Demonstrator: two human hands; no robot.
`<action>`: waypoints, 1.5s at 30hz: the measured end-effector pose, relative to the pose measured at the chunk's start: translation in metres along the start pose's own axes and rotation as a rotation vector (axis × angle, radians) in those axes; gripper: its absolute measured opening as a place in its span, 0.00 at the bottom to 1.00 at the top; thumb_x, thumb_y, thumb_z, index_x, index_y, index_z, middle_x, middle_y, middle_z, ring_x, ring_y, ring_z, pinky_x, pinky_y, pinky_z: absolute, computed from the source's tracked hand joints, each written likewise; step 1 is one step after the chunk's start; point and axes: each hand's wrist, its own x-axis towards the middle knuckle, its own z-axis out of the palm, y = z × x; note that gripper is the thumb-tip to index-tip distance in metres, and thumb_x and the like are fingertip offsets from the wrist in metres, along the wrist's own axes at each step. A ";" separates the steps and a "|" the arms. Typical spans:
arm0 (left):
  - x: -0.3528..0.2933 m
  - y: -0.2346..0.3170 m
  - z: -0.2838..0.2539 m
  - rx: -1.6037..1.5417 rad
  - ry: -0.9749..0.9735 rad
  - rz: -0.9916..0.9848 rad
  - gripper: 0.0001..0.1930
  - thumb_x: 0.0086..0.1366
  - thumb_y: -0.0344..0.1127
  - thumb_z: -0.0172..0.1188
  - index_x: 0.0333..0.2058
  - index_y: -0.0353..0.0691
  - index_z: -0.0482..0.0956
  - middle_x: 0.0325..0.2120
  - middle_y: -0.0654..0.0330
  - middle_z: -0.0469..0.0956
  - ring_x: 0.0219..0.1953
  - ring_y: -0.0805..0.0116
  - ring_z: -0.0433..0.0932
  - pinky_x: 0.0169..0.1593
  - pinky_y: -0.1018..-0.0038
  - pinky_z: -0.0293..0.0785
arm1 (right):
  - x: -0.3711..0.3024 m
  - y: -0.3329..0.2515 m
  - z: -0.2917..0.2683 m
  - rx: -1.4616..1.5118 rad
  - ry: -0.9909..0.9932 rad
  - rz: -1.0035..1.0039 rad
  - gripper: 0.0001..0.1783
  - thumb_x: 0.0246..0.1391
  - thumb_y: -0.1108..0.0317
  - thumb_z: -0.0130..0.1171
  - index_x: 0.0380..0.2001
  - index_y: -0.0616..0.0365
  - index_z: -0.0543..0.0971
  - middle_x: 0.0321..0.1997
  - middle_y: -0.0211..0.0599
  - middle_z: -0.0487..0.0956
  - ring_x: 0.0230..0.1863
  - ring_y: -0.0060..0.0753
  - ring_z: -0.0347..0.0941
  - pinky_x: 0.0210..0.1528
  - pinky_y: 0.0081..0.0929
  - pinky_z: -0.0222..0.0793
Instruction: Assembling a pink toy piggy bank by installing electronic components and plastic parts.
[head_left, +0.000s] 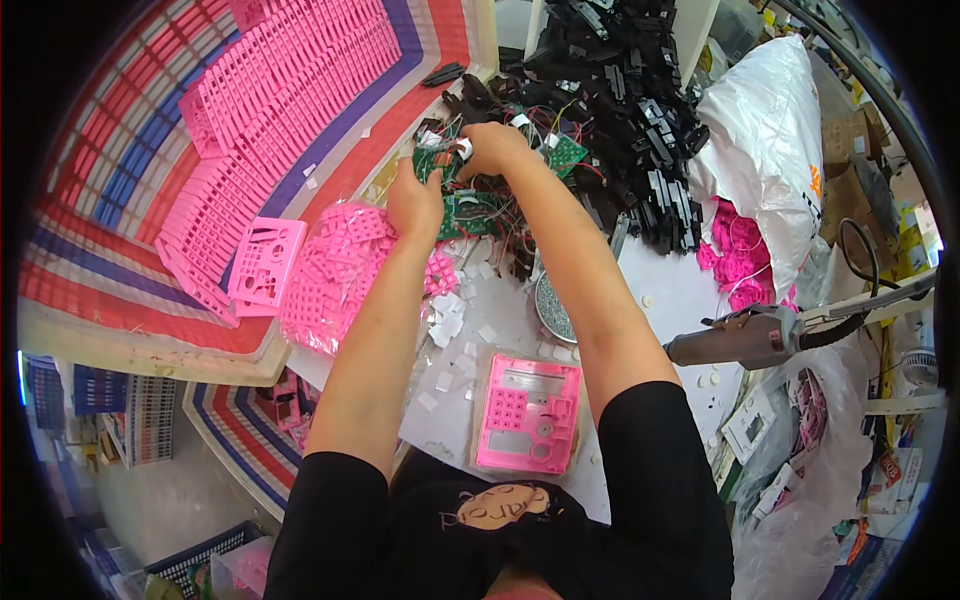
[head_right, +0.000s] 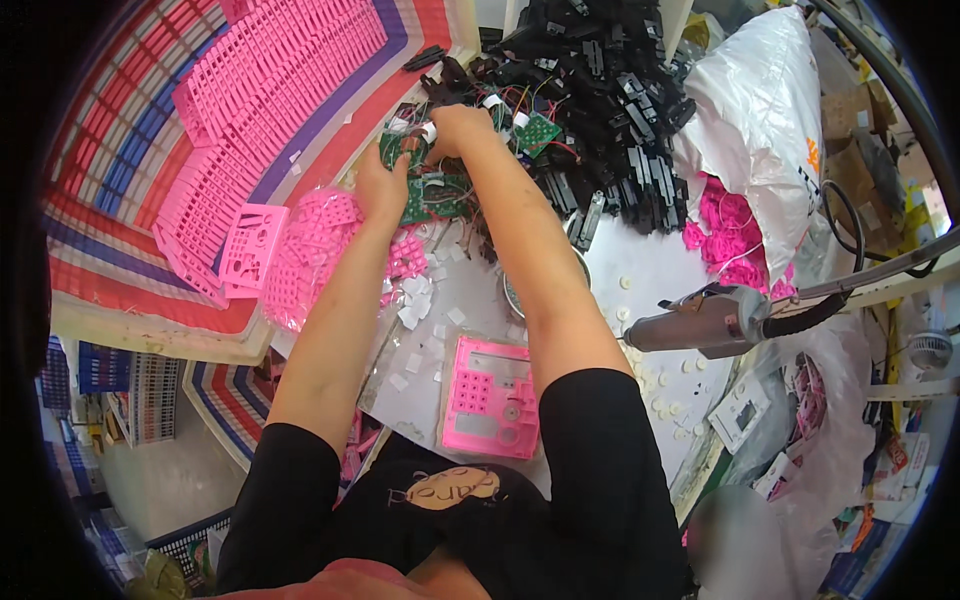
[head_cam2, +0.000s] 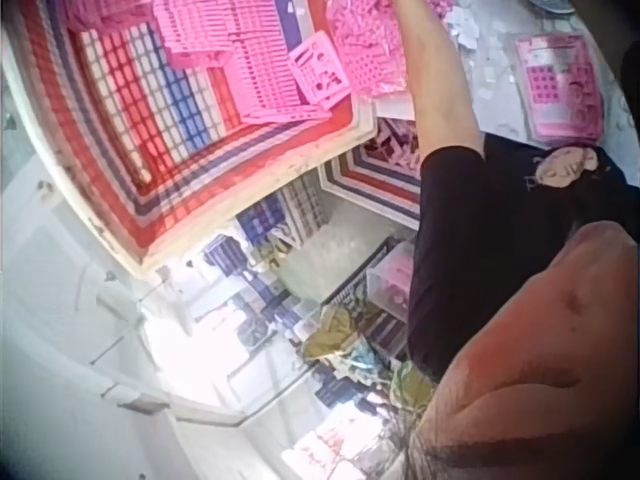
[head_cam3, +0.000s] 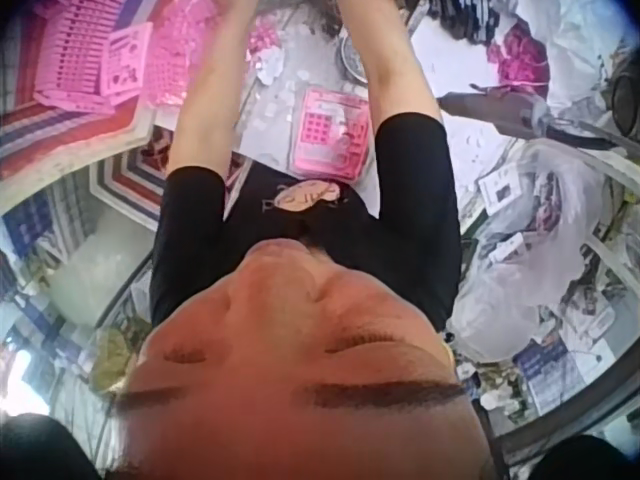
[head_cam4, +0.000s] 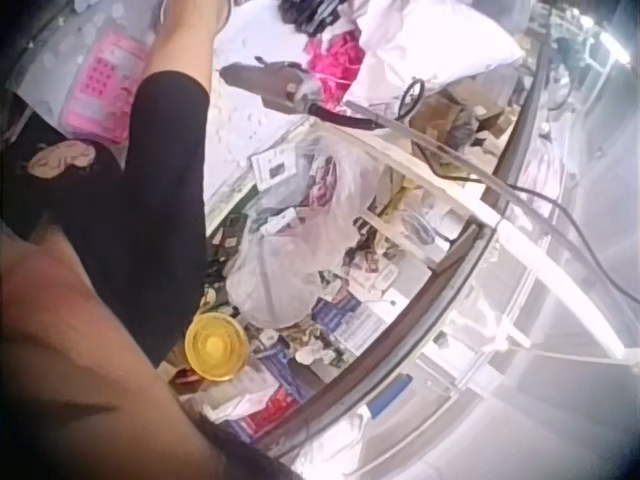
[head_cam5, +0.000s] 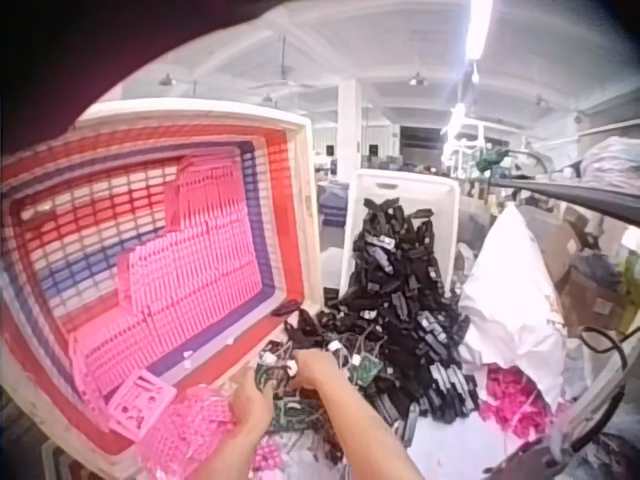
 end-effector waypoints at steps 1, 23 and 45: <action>0.000 0.004 0.001 0.051 0.014 -0.004 0.19 0.60 0.41 0.65 0.45 0.40 0.72 0.37 0.44 0.81 0.41 0.40 0.79 0.42 0.51 0.73 | 0.001 -0.005 -0.002 -0.037 0.007 0.012 0.36 0.29 0.47 0.76 0.43 0.53 0.81 0.45 0.42 0.83 0.49 0.46 0.79 0.50 0.41 0.74; -0.006 0.024 0.004 0.311 -0.322 -0.123 0.21 0.73 0.33 0.41 0.62 0.40 0.57 0.60 0.33 0.58 0.49 0.37 0.77 0.52 0.52 0.75 | -0.059 -0.032 0.031 -0.213 0.038 0.292 0.68 0.26 0.45 0.81 0.71 0.47 0.56 0.69 0.44 0.65 0.70 0.57 0.56 0.65 0.79 0.44; -0.009 0.004 -0.136 -0.648 -0.441 0.020 0.29 0.55 0.29 0.69 0.55 0.32 0.69 0.32 0.56 0.82 0.33 0.71 0.80 0.33 0.77 0.73 | -0.318 -0.024 0.000 0.578 0.749 -0.001 0.27 0.46 0.65 0.67 0.52 0.58 0.77 0.43 0.42 0.82 0.47 0.45 0.75 0.53 0.37 0.69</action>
